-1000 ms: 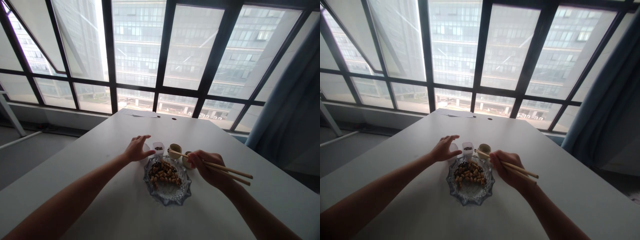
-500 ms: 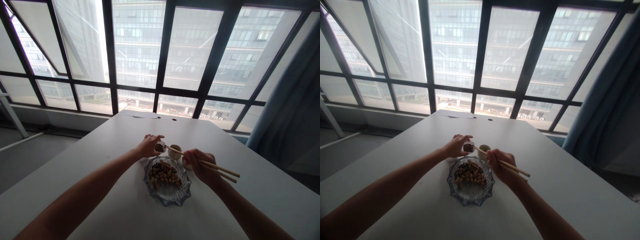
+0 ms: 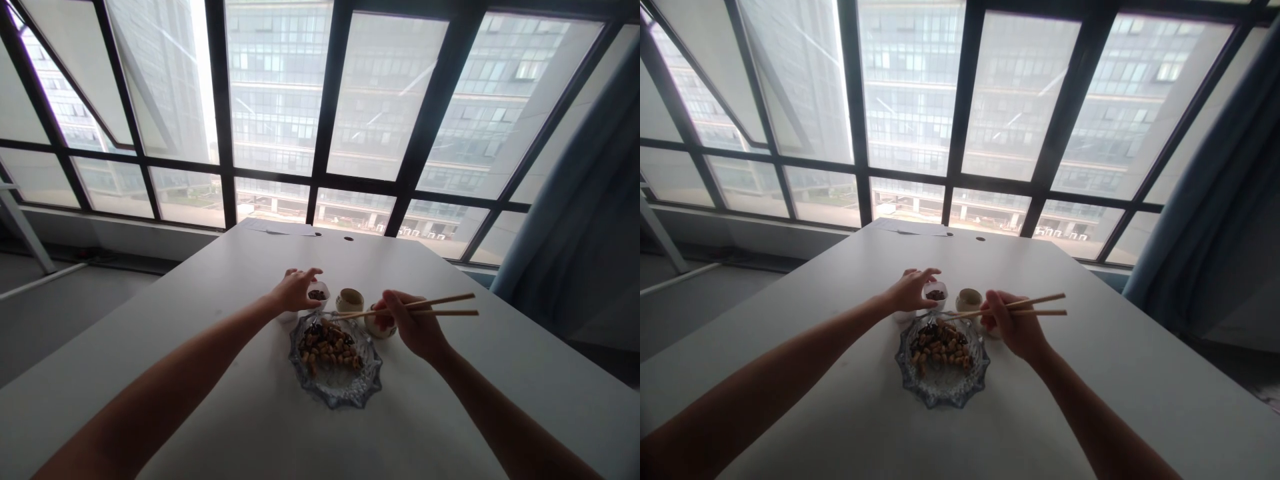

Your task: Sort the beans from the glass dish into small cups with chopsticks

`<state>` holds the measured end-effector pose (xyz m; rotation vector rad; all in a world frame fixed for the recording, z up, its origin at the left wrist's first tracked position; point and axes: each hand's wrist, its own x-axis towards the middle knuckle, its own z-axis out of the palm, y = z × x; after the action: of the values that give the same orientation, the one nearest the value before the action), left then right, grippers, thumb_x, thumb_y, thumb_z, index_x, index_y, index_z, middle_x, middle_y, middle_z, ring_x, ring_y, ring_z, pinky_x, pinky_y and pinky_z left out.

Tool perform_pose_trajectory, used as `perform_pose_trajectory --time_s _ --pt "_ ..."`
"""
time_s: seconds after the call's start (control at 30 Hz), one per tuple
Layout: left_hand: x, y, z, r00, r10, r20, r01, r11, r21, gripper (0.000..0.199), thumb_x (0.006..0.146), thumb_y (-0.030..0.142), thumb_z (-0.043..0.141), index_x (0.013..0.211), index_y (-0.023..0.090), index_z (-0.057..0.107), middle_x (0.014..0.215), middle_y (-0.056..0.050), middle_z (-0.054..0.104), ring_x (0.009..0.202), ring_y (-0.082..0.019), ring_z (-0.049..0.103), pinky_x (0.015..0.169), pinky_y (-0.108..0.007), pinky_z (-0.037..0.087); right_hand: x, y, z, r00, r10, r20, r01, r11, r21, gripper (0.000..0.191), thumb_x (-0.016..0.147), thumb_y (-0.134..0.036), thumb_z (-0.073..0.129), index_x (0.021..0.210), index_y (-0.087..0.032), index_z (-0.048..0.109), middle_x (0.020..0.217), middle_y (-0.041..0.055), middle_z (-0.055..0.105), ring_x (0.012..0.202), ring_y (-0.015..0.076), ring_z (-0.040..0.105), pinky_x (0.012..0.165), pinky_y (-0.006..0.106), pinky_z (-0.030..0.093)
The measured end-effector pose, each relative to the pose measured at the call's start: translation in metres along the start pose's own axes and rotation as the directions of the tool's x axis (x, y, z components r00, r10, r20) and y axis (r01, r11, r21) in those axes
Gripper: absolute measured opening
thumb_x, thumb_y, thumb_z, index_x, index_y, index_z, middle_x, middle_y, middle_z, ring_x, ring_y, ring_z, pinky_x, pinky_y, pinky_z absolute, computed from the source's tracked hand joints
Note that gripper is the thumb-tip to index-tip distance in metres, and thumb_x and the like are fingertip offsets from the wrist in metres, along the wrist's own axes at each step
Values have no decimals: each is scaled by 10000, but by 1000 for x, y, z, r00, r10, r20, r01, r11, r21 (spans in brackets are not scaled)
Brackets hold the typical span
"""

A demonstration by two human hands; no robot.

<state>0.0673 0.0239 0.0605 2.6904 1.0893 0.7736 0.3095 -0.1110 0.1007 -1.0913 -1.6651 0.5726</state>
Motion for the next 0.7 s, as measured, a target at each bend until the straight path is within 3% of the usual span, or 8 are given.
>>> perform_pose_trajectory --time_s 0.07,0.13,0.2,0.27,0.4,0.57,0.63,0.7 --pt "3 -3 2 1000 -23 14 23 1000 -10 726 684 424 760 1309 217 455 1126 -128 710 1076 -325 648 1035 -540 314 -6 -9 -7 979 128 156 -132 991 19 542 856 -657 545 654 -166 651 476 40 645 387 148 593 386 245 478" --pt "6 -5 2 998 -47 38 48 999 -10 724 688 451 757 1305 211 464 1101 -127 720 1070 -327 653 1028 -539 323 -11 -17 -9 926 222 304 -229 973 -12 563 828 -680 559 642 -156 644 483 40 649 384 145 602 373 232 471" --pt "7 -5 1 997 -62 54 62 998 -4 725 698 486 747 1306 206 470 1125 -132 714 1080 -333 650 1026 -542 331 -14 -19 -5 889 264 373 -272 962 -34 572 816 -689 562 639 -150 636 487 35 647 388 143 611 372 223 468" --pt "3 -5 -4 998 -59 38 59 998 -4 698 727 535 715 1297 202 490 1184 -136 692 1090 -334 645 1031 -546 338 -16 -15 1 893 261 367 -271 962 -25 569 818 -687 559 651 -147 629 483 32 644 383 140 609 366 215 457" --pt "-24 -10 -17 994 -36 -105 34 999 -19 587 823 624 580 1216 188 578 1210 -131 675 1106 -321 632 1029 -518 388 -16 -1 12 958 181 220 -186 983 2 546 844 -661 551 673 -148 630 494 33 641 387 137 601 365 217 460" --pt "-70 -32 -13 960 -152 -236 129 985 -110 573 869 643 485 1175 172 599 1151 -152 676 1076 -306 628 944 -484 480 -17 -1 10 990 101 98 -99 995 -30 507 867 -618 558 672 -160 660 532 42 665 418 147 613 391 239 500" --pt "-82 -41 -4 947 -205 -247 167 972 -164 592 867 651 474 1192 168 582 1154 -154 669 1045 -294 637 921 -470 498 -19 -6 9 988 110 113 -110 994 -2 497 865 -611 567 674 -162 658 538 46 672 420 149 618 392 242 505" --pt "-88 -47 6 940 -246 -238 198 957 -210 629 856 668 472 1220 163 564 1162 -155 662 1018 -285 644 903 -457 509 -22 -10 11 970 139 199 -150 988 41 480 862 -603 577 677 -166 647 547 47 678 420 151 628 388 241 508"
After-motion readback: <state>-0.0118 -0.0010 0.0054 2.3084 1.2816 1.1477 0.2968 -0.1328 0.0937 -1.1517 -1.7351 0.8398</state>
